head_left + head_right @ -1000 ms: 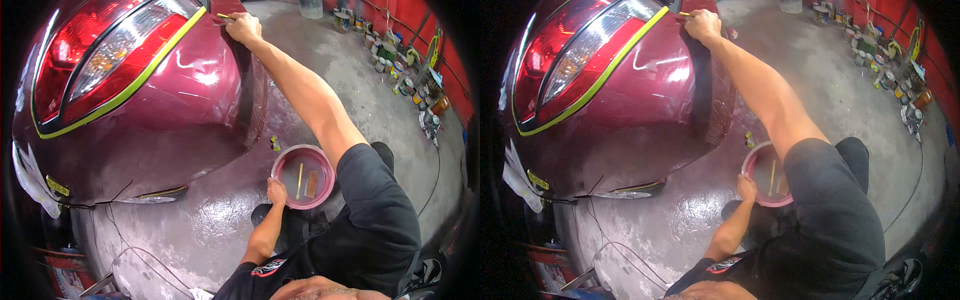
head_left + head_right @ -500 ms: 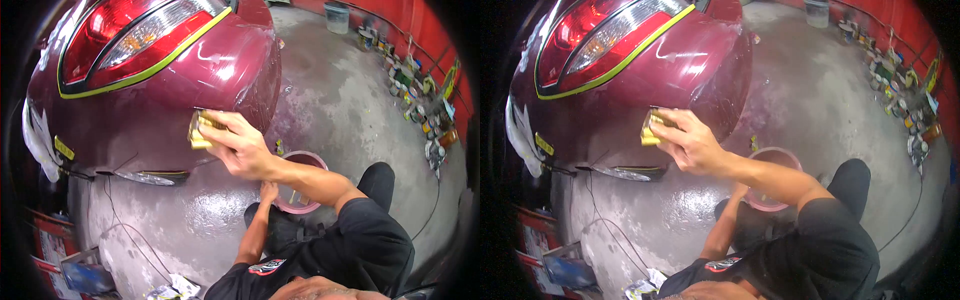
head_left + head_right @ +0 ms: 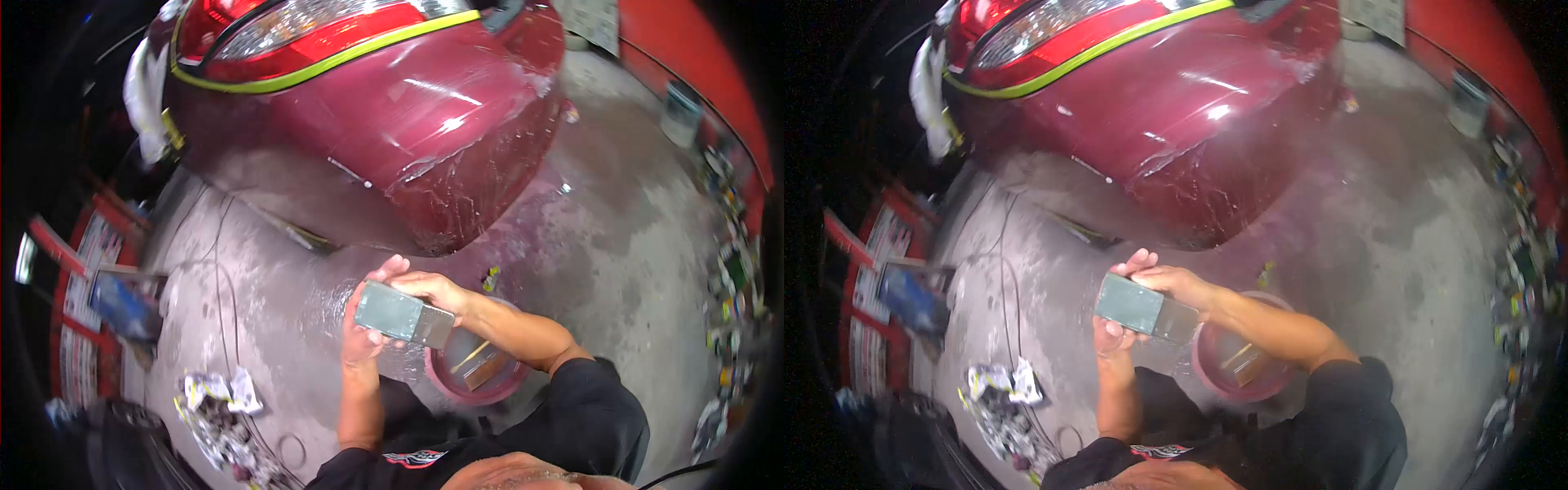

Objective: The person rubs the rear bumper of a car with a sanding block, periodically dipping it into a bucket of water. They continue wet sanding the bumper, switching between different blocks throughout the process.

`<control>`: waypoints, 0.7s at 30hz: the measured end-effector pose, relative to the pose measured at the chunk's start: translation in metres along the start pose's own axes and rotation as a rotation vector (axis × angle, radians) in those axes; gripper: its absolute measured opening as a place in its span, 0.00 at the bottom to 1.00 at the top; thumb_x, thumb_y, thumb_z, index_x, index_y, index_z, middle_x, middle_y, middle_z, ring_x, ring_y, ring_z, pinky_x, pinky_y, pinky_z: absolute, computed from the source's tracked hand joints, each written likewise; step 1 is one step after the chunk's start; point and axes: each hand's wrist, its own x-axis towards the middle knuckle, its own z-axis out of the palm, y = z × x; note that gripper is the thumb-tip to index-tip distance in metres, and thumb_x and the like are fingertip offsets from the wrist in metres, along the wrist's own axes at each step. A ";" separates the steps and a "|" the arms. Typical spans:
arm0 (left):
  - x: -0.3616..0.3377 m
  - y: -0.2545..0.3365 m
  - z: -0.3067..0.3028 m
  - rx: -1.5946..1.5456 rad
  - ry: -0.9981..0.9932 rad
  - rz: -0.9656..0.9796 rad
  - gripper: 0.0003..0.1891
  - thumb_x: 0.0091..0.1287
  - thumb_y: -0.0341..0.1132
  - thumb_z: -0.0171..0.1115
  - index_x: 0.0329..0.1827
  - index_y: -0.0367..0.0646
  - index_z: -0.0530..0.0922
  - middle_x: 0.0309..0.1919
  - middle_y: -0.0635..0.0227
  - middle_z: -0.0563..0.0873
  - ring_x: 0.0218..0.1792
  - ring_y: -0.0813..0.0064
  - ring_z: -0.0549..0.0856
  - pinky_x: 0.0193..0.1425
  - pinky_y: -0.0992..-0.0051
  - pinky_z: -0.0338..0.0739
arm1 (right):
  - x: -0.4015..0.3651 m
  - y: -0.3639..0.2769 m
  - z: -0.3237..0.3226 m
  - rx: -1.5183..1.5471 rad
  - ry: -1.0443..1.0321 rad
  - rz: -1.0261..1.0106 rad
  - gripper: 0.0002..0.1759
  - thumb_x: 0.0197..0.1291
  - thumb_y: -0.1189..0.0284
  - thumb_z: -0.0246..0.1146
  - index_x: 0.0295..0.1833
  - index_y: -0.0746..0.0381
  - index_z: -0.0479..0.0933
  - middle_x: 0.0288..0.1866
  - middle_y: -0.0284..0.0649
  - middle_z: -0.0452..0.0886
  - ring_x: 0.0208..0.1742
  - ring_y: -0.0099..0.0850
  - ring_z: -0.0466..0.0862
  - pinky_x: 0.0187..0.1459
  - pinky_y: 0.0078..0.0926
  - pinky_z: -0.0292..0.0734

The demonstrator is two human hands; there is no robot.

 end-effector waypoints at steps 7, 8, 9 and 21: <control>-0.062 -0.079 0.029 0.549 0.465 -0.258 0.30 0.65 0.43 0.72 0.67 0.41 0.74 0.61 0.54 0.82 0.62 0.65 0.81 0.67 0.64 0.74 | -0.022 -0.071 -0.099 -1.722 -0.088 0.034 0.29 0.67 0.44 0.60 0.46 0.61 0.86 0.43 0.47 0.88 0.44 0.39 0.87 0.47 0.37 0.79; -0.073 -0.101 0.018 0.712 0.355 -0.530 0.27 0.67 0.47 0.68 0.64 0.41 0.77 0.56 0.55 0.85 0.58 0.64 0.84 0.64 0.65 0.76 | -0.023 -0.069 -0.128 -1.833 -0.068 -0.012 0.29 0.65 0.43 0.60 0.46 0.60 0.86 0.44 0.47 0.88 0.46 0.41 0.87 0.49 0.40 0.79; -0.089 -0.129 0.002 0.864 0.232 -0.806 0.25 0.69 0.50 0.65 0.61 0.41 0.79 0.50 0.56 0.88 0.53 0.64 0.87 0.61 0.66 0.79 | -0.027 -0.067 -0.149 -1.818 -0.062 -0.009 0.29 0.65 0.43 0.60 0.46 0.60 0.86 0.44 0.47 0.88 0.46 0.41 0.87 0.49 0.40 0.79; -0.151 -0.307 -0.019 1.590 -0.575 -1.257 0.29 0.62 0.58 0.61 0.53 0.42 0.85 0.47 0.51 0.88 0.50 0.49 0.88 0.57 0.54 0.81 | -0.034 -0.009 -0.219 -2.042 -0.275 0.452 0.26 0.61 0.49 0.63 0.52 0.58 0.85 0.49 0.48 0.87 0.52 0.46 0.86 0.51 0.45 0.78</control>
